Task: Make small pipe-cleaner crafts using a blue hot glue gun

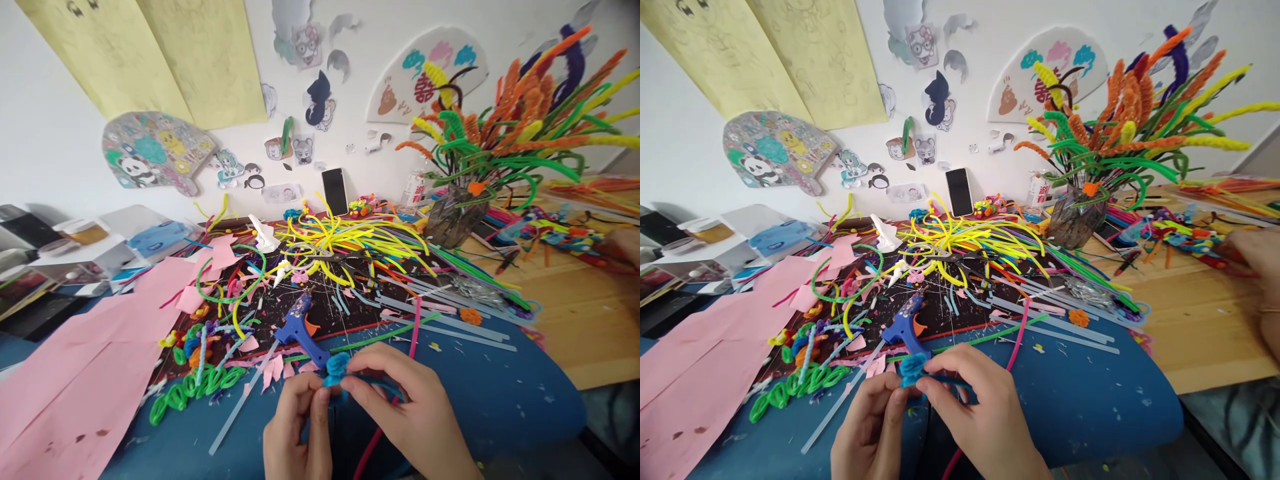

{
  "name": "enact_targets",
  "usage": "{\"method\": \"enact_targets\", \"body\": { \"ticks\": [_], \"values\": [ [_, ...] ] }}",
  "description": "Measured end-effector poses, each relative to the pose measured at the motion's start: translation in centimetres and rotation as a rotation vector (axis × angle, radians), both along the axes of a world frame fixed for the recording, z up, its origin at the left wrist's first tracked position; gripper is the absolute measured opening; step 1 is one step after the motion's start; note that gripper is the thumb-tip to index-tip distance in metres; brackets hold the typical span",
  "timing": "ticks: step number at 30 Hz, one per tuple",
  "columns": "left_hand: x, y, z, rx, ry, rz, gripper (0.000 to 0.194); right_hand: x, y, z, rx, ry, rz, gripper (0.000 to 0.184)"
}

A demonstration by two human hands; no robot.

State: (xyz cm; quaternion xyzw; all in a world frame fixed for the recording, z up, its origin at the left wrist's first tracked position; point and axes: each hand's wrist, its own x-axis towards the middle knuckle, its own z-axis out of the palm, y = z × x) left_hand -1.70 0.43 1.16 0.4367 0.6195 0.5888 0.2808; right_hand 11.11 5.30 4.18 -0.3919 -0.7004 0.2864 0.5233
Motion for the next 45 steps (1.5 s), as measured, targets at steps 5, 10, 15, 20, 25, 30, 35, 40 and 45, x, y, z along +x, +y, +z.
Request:
{"method": "enact_targets", "body": {
  "ticks": [5, 10, 15, 20, 25, 30, 35, 40, 45],
  "values": [
    [-0.4, 0.0, 0.1, 0.008, 0.051, -0.077, 0.018, 0.2, 0.2, 0.1, -0.059, -0.023, 0.070, 0.010],
    [-0.7, -0.1, 0.4, 0.034, 0.048, -0.130, 0.015, 0.3, 0.1, 0.2, -0.097, -0.018, 0.080, 0.014],
    [-1.3, 0.3, 1.4, 0.139, 0.046, -0.130, 0.011, 0.4, -0.2, 0.3, -0.013, -0.029, 0.073, 0.015],
    [-2.1, 0.8, 2.3, 0.299, 0.221, -0.222, 0.010, 0.4, -0.4, 0.4, 0.004, -0.034, 0.086, 0.016],
    [-2.2, 0.9, 2.4, 0.271, 0.221, -0.240, 0.010, 0.3, -0.7, 0.2, -0.014, -0.030, 0.086, 0.015],
    [-2.5, 0.8, 3.2, 0.102, 0.047, -0.380, 0.011, 0.1, -0.9, 0.4, -0.035, -0.005, 0.109, 0.016],
    [-3.2, 1.0, 4.0, -0.044, -0.233, -0.471, 0.020, 0.1, -1.1, 0.7, -0.094, 0.017, 0.150, 0.016],
    [-3.4, 1.2, 3.9, -0.154, -0.376, -0.570, 0.022, 0.0, -1.2, 0.8, -0.143, 0.050, 0.177, 0.016],
    [-3.6, 0.9, 3.1, 0.038, -0.108, -0.304, 0.019, 0.1, -1.3, 0.7, -0.150, 0.033, 0.093, 0.018]
  ]
}}
